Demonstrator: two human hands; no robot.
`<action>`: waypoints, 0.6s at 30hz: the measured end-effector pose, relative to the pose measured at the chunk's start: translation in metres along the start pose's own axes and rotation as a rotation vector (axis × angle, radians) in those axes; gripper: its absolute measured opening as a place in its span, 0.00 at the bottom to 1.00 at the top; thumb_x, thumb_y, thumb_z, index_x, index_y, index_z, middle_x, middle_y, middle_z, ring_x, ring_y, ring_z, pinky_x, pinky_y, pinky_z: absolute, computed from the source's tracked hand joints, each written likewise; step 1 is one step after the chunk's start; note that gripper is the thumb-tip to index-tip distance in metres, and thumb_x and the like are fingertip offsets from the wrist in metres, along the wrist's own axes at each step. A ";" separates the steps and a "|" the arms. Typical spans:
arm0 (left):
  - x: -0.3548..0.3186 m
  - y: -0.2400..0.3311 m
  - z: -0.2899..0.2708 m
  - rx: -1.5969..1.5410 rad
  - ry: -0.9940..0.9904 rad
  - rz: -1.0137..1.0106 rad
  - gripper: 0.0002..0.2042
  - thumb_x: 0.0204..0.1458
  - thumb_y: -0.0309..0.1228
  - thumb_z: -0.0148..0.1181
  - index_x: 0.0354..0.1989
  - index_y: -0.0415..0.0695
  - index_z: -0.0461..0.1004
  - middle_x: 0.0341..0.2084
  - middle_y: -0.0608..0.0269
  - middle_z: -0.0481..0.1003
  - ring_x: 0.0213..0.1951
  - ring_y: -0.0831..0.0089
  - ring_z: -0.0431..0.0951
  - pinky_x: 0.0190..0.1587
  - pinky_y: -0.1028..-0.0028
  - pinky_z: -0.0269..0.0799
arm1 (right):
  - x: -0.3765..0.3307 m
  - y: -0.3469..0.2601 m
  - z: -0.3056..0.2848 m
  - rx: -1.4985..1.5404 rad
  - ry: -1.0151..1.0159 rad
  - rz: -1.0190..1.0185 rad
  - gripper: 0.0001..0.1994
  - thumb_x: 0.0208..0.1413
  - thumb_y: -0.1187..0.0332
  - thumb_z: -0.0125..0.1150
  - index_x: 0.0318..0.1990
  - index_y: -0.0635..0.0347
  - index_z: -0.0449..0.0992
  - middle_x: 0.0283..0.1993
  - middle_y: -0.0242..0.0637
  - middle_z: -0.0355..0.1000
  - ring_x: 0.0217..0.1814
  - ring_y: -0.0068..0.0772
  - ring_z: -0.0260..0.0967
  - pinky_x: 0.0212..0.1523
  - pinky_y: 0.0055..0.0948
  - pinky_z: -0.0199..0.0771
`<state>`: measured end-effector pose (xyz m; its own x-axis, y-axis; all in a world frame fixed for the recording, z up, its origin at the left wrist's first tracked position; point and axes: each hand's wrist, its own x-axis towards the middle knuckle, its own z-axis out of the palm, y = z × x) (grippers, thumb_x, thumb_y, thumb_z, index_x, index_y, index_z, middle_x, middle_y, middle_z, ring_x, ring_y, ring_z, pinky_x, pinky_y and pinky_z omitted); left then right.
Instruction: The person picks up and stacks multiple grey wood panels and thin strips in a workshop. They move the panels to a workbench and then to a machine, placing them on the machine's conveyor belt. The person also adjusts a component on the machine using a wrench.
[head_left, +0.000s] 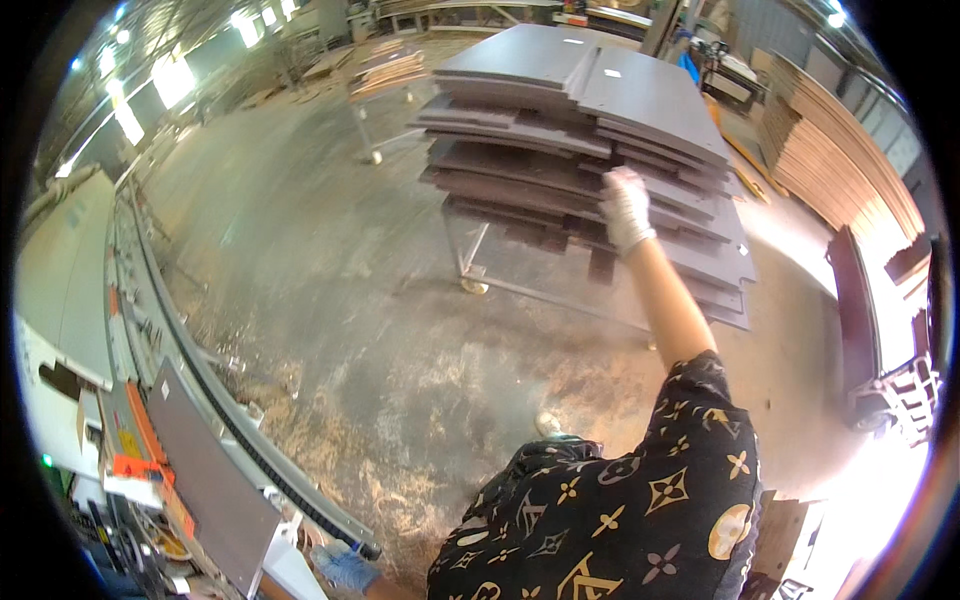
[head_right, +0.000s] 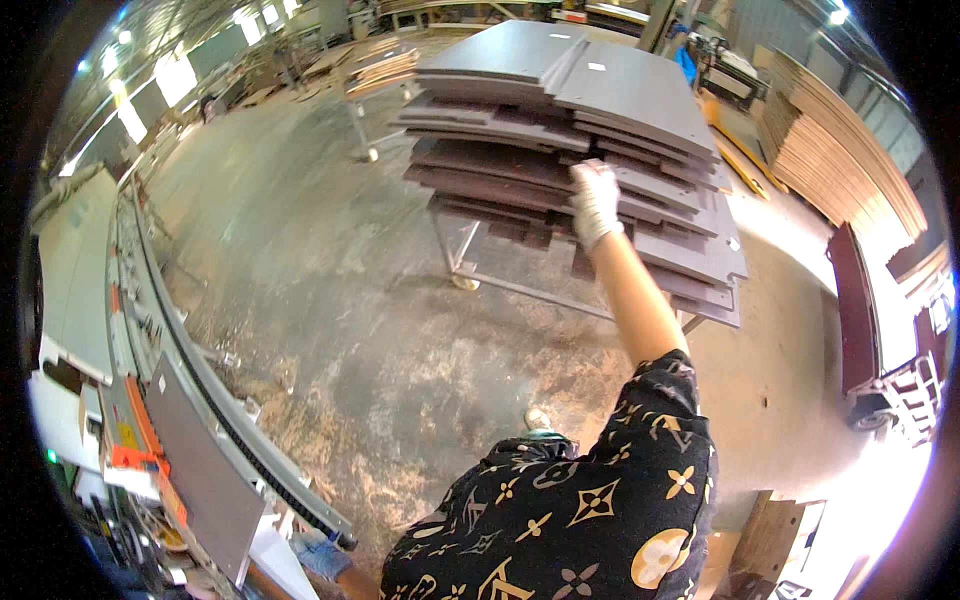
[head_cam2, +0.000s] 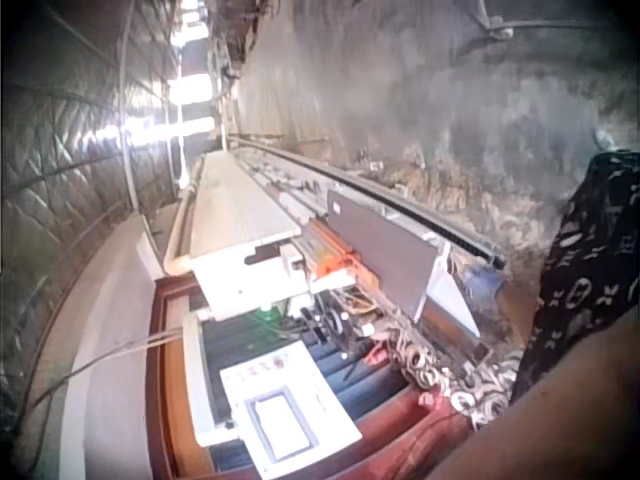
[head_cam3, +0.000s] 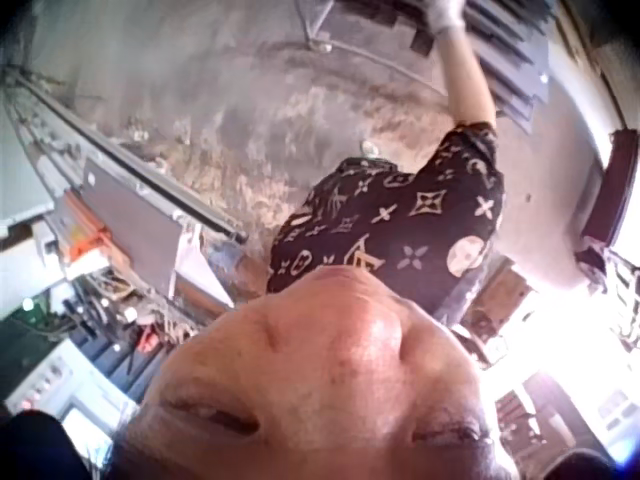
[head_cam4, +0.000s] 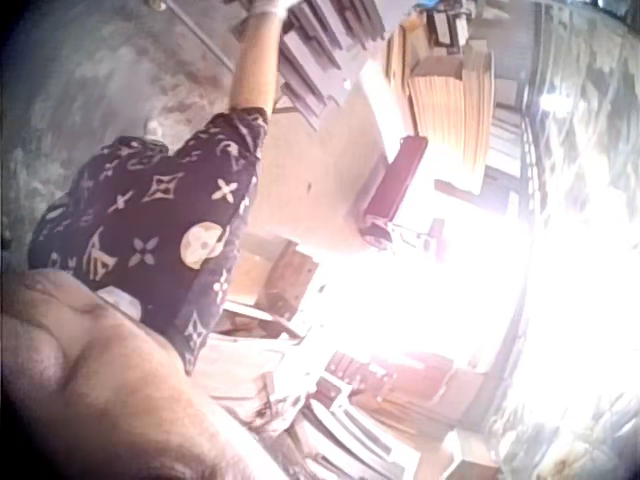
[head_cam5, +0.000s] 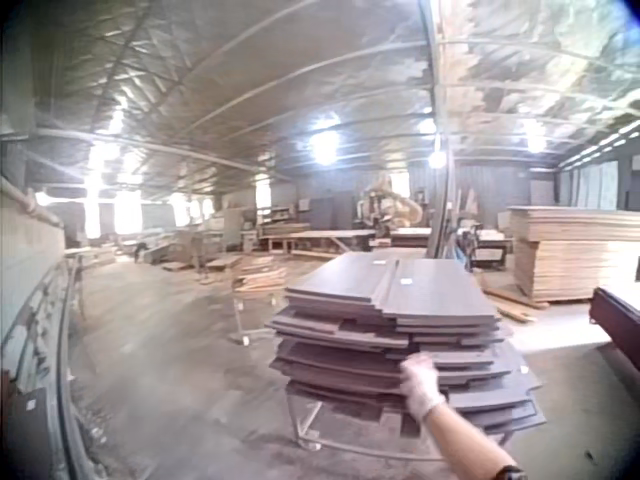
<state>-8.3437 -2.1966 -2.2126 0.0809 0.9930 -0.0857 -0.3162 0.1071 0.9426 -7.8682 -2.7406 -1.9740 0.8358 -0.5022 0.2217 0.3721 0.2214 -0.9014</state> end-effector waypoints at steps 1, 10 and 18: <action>-0.030 0.018 0.030 0.050 -0.066 0.030 0.21 0.56 0.31 0.45 0.57 0.37 0.58 0.52 0.53 0.64 0.53 0.62 0.63 0.55 0.64 0.58 | 0.032 -0.014 -0.031 -0.020 0.158 -0.149 0.23 0.44 0.63 0.62 0.49 0.57 0.67 0.45 0.36 0.68 0.42 0.32 0.66 0.41 0.32 0.69; -0.093 -0.033 0.188 -0.143 -0.206 -0.206 0.18 0.51 0.28 0.55 0.51 0.44 0.64 0.41 0.62 0.67 0.43 0.73 0.66 0.41 0.74 0.68 | 0.209 -0.081 -0.205 -1.570 0.258 -0.692 0.20 0.42 0.55 0.65 0.45 0.45 0.74 0.49 0.37 0.69 0.52 0.40 0.65 0.52 0.36 0.65; -0.213 -0.066 0.350 -0.214 -0.429 -0.331 0.10 0.50 0.32 0.57 0.39 0.46 0.69 0.30 0.67 0.68 0.33 0.74 0.68 0.35 0.75 0.69 | 0.266 -0.123 -0.215 -1.808 -0.192 -0.691 0.19 0.40 0.53 0.63 0.40 0.50 0.73 0.41 0.39 0.69 0.49 0.40 0.64 0.53 0.36 0.61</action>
<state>-8.0096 -2.4321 -2.1434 0.5696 0.8009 -0.1845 -0.3895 0.4607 0.7975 -7.7781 -3.0811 -1.8842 0.8233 -0.0011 0.5676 -0.0804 -0.9901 0.1147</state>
